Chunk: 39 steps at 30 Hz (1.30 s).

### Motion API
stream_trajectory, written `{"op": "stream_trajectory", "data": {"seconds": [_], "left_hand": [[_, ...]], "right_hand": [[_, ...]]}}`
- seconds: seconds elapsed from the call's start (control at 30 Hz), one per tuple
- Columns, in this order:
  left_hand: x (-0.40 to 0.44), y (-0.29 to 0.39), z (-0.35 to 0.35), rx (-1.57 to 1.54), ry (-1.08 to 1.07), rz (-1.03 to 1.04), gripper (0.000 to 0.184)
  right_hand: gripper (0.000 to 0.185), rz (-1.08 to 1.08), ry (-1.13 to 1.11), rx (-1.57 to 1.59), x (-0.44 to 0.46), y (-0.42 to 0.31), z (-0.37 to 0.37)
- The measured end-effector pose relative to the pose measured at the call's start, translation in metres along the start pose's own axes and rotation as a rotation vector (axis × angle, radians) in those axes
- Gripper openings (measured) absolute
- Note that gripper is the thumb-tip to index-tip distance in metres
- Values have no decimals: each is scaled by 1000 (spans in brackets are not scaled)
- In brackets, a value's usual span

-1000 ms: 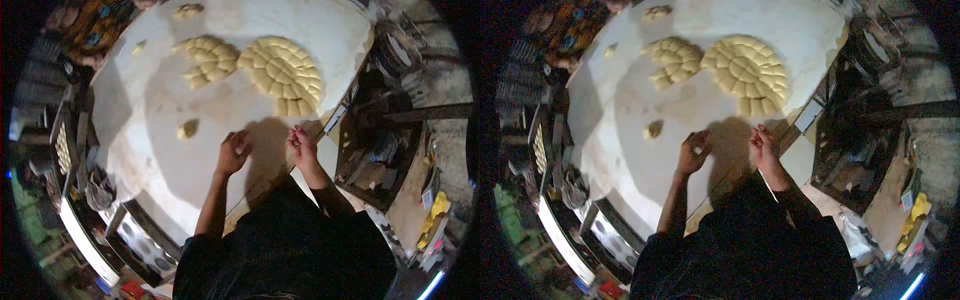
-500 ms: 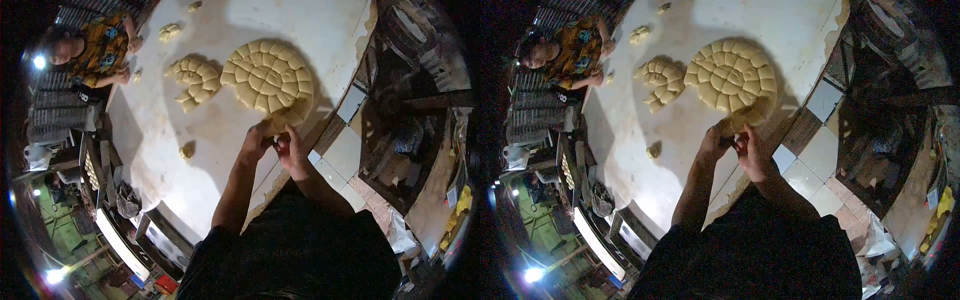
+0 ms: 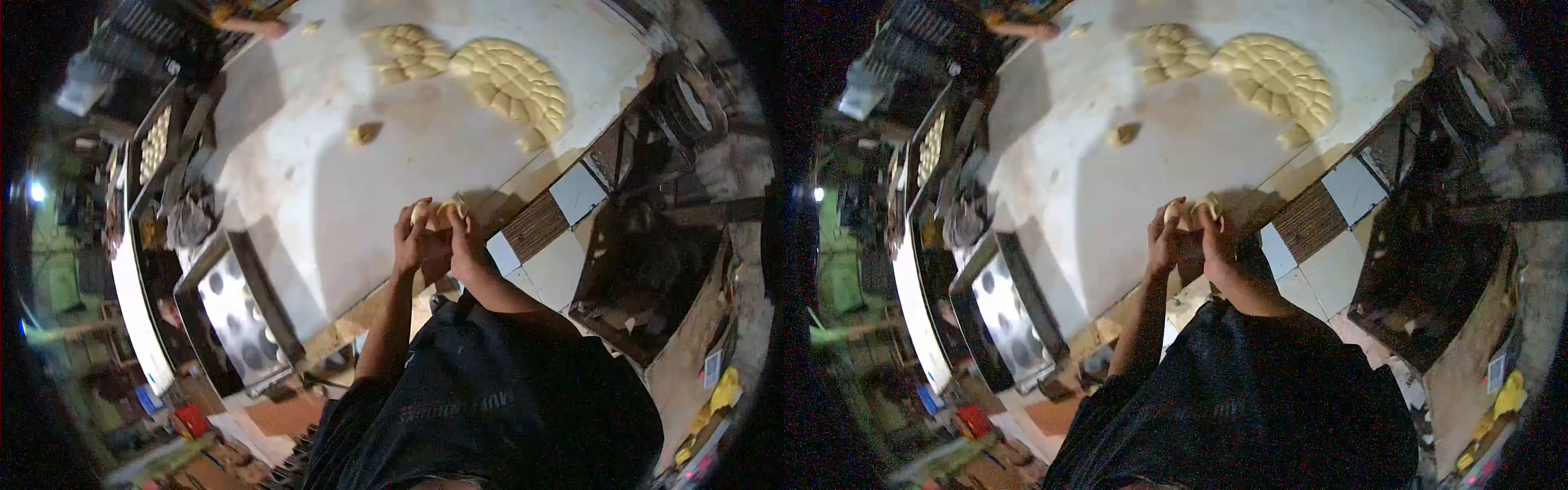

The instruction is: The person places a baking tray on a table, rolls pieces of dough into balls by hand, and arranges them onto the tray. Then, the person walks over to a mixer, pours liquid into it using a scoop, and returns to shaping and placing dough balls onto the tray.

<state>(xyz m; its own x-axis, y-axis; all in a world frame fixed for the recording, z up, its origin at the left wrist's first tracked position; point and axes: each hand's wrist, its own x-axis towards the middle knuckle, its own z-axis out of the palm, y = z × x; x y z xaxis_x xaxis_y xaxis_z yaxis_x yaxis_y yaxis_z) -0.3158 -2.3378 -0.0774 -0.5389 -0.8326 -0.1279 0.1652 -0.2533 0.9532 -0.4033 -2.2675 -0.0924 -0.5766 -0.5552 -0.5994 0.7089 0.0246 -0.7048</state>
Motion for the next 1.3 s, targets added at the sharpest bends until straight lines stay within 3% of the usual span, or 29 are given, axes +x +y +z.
{"op": "stream_trajectory", "data": {"seconds": [0.03,0.1,0.13,0.17,0.23,0.3,0.33,0.37,0.43,0.5,0.57,0.6,0.63,0.7,0.8,0.83,0.87,0.9,0.93,1.0,1.03,1.07,1.13,1.17,1.2,1.23,1.3], "left_hand": [[-12,1,-16,-16,34,6,35],[-24,1,-44,95,42,43,32],[-32,8,-54,101,84,50,35],[-43,14,-66,90,122,49,35],[-48,22,-87,111,238,183,36],[-54,20,-107,144,394,227,34],[-54,7,-128,340,452,365,27],[-62,11,-134,342,466,366,27],[-88,22,-135,633,349,-11,23],[-85,10,-144,1301,143,560,22],[-56,15,-166,1469,199,503,21],[-45,11,-180,1621,222,411,20],[-17,-13,-207,1799,372,502,30],[32,19,-160,1299,508,228,42],[69,44,-77,1123,533,160,51],[67,21,-63,1192,615,131,46],[55,5,-53,1226,571,239,44],[28,-47,-77,1542,507,424,41],[8,-27,-60,1516,396,242,43],[-21,6,-73,1397,89,290,40],[-27,-8,-111,1366,83,208,33],[-19,-2,-122,1367,76,201,33],[28,8,-140,841,647,162,19],[59,51,-106,1411,504,362,18],[76,27,-119,1471,465,414,18],[90,46,-83,1354,537,344,18],[79,35,-58,1209,553,287,17]], "right_hand": [[59,11,-19,-31,-6,19,3],[60,-253,-119,-268,1,59,11],[52,-304,45,-540,-14,52,28],[46,-489,-65,-565,-6,52,32],[43,-219,-301,-415,-13,8,47],[38,-389,-263,-371,12,-5,45],[36,-533,-148,-413,35,-12,41],[34,-681,-33,-444,57,-22,35],[29,-760,-127,-493,77,-65,18],[23,-680,-393,-606,118,-69,-24],[15,-1262,-736,-1480,117,-114,-31],[15,-1269,-750,-1472,126,-127,-16],[19,-1333,-727,-1508,132,-134,-1],[23,-1379,-679,-1536,148,-132,28],[17,-1310,-675,-1230,146,-87,63],[13,-1225,-868,-1209,117,-96,66],[13,-1295,-888,-1306,110,-83,53],[15,-1506,-933,-1206,107,-73,26],[20,-1398,-1145,-1305,104,-99,17],[21,-1358,-1237,-1331,140,-132,0],[23,-1309,-1321,-1364,155,-141,-1],[24,-1566,-1144,-1220,176,-137,8],[18,-1476,-959,-1246,189,-141,54],[18,-1461,-955,-1261,182,-130,69],[17,-1423,-905,-1238,172,-118,83],[15,-1393,-856,-1213,167,-115,88],[14,-1354,-964,-1254,158,-97,58]]}}
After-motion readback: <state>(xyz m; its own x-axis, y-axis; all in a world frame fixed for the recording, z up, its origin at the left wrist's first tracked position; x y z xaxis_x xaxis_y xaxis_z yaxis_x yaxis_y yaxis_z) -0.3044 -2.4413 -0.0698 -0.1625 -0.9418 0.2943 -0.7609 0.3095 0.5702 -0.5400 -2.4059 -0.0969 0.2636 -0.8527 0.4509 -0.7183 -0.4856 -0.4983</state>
